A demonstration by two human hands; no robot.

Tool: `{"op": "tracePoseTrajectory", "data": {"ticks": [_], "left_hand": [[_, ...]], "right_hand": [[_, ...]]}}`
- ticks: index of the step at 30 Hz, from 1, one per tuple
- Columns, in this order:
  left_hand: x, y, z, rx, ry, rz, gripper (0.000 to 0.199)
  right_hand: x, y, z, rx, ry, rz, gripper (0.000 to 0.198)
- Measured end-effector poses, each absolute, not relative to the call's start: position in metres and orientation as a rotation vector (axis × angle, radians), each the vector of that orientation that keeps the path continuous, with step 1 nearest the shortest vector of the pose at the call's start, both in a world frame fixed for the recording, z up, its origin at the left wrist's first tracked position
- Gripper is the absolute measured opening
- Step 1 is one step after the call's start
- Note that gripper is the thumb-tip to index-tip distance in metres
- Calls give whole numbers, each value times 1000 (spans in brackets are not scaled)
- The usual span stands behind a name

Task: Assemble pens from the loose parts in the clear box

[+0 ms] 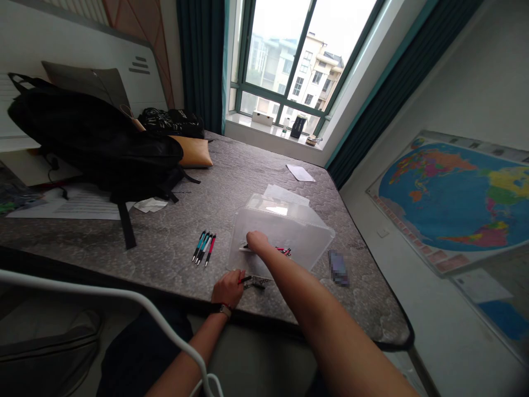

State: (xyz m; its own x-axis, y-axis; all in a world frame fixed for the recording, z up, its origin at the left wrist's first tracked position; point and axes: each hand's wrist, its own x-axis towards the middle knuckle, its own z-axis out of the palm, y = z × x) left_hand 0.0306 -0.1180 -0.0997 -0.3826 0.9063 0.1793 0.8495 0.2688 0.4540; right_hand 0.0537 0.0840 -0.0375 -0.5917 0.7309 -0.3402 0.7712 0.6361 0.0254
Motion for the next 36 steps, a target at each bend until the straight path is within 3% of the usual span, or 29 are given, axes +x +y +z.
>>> {"op": "tracePoseTrajectory", "data": {"ticks": [6,21,28,32,36], "left_hand": [[32,-118,-96,1627,2413,721,37],[32,-118,-96,1630,2407,707,39],[32,-118,-97,1641,2423,714,40],[31,-118,-100,1646,2433,738,42],[31,-118,-101,1653,2421,750,41]], "right_hand": [[51,99,-41,1242,2470,-210,36],[38,80,-27,1132,2459,-231,31],[57,79,-13,1046,2340,-381,14],[86,68,-10,1117,2552,-400,24],[128,47,-27,1357,2745,-759,30]]}}
